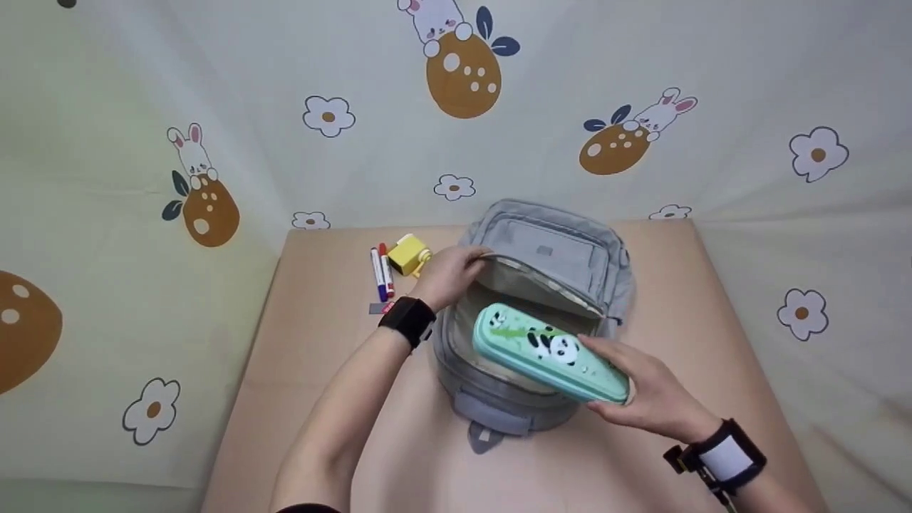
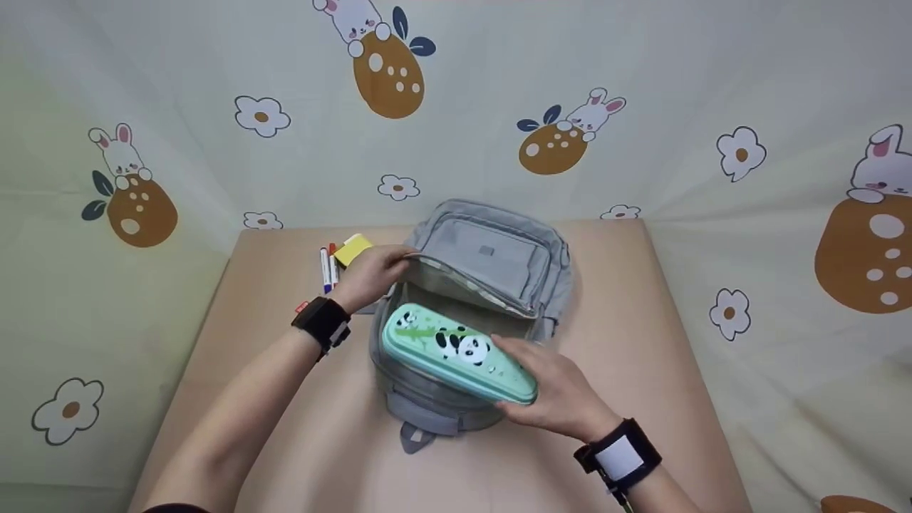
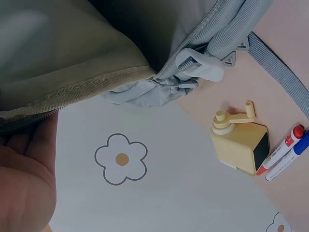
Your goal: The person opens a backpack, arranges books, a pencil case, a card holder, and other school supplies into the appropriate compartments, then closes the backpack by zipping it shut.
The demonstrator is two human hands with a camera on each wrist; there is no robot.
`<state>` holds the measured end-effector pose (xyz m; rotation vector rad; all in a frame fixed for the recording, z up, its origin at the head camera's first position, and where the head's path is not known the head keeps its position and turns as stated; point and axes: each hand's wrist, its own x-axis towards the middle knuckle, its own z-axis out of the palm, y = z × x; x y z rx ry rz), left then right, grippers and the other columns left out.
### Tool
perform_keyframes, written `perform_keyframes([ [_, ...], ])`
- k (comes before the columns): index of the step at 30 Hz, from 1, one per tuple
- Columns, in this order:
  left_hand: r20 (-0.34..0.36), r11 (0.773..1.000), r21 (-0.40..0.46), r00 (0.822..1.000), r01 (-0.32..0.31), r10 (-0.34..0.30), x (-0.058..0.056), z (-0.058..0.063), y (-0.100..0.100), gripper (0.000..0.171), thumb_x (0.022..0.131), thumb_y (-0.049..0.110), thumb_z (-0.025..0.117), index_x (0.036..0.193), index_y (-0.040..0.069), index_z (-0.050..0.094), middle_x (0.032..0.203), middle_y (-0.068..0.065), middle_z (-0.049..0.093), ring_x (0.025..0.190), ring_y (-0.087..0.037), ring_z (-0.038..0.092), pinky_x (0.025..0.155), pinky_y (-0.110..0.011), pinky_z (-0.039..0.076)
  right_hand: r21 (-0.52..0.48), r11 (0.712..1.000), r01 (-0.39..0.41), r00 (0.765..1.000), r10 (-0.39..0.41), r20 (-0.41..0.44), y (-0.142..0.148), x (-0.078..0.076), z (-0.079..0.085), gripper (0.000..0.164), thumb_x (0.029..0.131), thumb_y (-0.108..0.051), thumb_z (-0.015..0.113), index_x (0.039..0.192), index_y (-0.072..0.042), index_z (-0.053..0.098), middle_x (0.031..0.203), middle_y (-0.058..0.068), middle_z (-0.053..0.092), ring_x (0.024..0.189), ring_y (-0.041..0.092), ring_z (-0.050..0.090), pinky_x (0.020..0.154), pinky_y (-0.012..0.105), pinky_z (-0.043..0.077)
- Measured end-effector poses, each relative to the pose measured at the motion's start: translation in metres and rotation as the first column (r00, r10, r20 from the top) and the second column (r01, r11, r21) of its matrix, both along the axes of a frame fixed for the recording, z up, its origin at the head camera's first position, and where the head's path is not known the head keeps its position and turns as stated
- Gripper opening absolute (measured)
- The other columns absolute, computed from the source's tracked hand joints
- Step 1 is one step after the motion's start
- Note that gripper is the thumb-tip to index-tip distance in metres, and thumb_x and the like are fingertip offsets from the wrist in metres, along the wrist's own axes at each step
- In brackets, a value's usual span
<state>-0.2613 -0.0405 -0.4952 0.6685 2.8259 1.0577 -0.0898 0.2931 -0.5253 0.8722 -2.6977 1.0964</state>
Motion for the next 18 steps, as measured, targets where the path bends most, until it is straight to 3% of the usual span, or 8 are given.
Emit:
perform_keyframes([
  [4, -0.014, 1.000, -0.007, 1.000, -0.010, 0.010, -0.001, 0.002, 0.001, 0.031, 0.105, 0.019, 0.058, 0.135, 0.014, 0.068, 0.133, -0.003, 0.067, 0.121, -0.020, 0.062, 0.102, -0.038, 0.047, 0.089, 0.995, 0.045, 0.997, -0.050, 0.060, -0.013, -0.003, -0.024, 0.089, 0.076, -0.038, 0.088, 0.154, -0.022, 0.048, 0.148, -0.001, 0.056, 0.129, 0.023, 0.056, 0.098, 0.049, 0.050],
  [8, -0.051, 1.000, -0.002, 0.999, -0.018, 0.018, -0.002, 0.004, 0.004, 0.031, 0.105, 0.018, 0.058, 0.134, 0.014, 0.068, 0.133, -0.003, 0.068, 0.122, -0.021, 0.062, 0.103, -0.037, 0.047, 0.140, 0.980, 0.141, 0.983, -0.155, 0.097, -0.026, -0.015, -0.040, 0.086, 0.079, -0.041, 0.084, 0.153, -0.015, 0.049, 0.147, 0.004, 0.057, 0.131, 0.029, 0.055, 0.098, 0.053, 0.048],
  [18, -0.045, 0.996, 0.065, 0.997, -0.053, 0.055, 0.000, 0.014, 0.009, 0.031, 0.103, 0.018, 0.061, 0.133, 0.016, 0.069, 0.131, -0.005, 0.069, 0.118, -0.023, 0.065, 0.102, -0.038, 0.048, 0.265, 0.923, 0.279, 0.947, -0.310, 0.081, -0.049, -0.046, -0.051, 0.087, 0.079, -0.040, 0.082, 0.152, -0.005, 0.047, 0.139, 0.021, 0.059, 0.117, 0.038, 0.062, 0.090, 0.055, 0.052],
])
